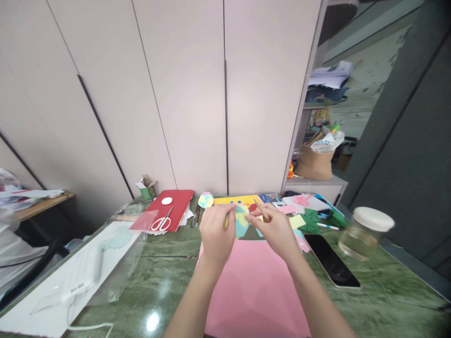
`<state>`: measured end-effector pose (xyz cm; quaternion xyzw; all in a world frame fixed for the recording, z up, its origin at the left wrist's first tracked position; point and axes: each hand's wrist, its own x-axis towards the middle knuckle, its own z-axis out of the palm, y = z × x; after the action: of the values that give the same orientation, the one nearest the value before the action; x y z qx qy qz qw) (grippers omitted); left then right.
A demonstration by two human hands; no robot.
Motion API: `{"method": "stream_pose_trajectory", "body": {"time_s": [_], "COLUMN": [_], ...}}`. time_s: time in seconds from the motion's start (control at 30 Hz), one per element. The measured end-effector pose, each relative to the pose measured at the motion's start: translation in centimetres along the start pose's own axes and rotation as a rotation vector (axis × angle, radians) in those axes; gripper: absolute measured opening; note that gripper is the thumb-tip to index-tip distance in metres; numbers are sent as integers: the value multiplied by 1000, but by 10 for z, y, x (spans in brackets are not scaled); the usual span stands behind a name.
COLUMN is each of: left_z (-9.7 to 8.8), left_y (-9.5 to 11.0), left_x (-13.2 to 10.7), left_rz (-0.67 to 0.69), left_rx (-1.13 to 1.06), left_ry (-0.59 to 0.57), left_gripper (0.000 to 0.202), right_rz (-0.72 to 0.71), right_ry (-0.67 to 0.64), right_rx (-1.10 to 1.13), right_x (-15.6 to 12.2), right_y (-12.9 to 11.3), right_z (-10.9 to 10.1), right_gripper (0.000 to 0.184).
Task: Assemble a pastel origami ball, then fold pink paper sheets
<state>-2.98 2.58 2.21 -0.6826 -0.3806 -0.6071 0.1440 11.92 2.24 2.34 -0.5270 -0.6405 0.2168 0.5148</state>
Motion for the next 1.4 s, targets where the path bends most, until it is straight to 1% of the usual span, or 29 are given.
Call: {"method": "stream_pose_trajectory", "body": {"time_s": [0.17,0.33,0.47,0.63,0.73,0.87,0.93,1.0,1.07,1.17,1.3,1.4], "left_z": [-1,-3,-2,-2,-3,-3,-3,-3,-3,-3,-4,-4], "left_y": [2,4,5,6,6,3,1,0,-1,1,3,4], "left_x": [1,2,2,2,2,3,3,3,3,3,3,4], "left_rz": [35,66,82,78,89,72,54,47,50,52,36,12], "left_rx": [-10,-32,-40,-47,-41,-29,-28,-34,-45,-61,-104,-128], "left_ry": [10,10,15,0,-3,-37,-47,-45,-44,-72,-95,-97], "left_gripper": [14,15,15,17,15,14,14,14,14,13,12,12], "right_rz": [-23,-15,-36,-56,-67,-80,-66,-36,-11,5,26,38], "right_ry": [50,34,26,35,1,-81,-70,-32,-12,-24,-64,-117], "right_rx": [-41,-9,6,-72,-101,-141,-162,-166,-139,-66,55,101], "right_x": [1,0,-1,-3,-2,0,1,2,3,5,7,7], "right_y": [1,1,1,1,1,1,-1,-2,-2,3,12,13], "right_z": [-1,-1,-1,0,0,-5,-9,-13,-15,-15,-13,-14], "right_gripper": [26,24,23,24,25,23,21,21,21,21,20,20]}}
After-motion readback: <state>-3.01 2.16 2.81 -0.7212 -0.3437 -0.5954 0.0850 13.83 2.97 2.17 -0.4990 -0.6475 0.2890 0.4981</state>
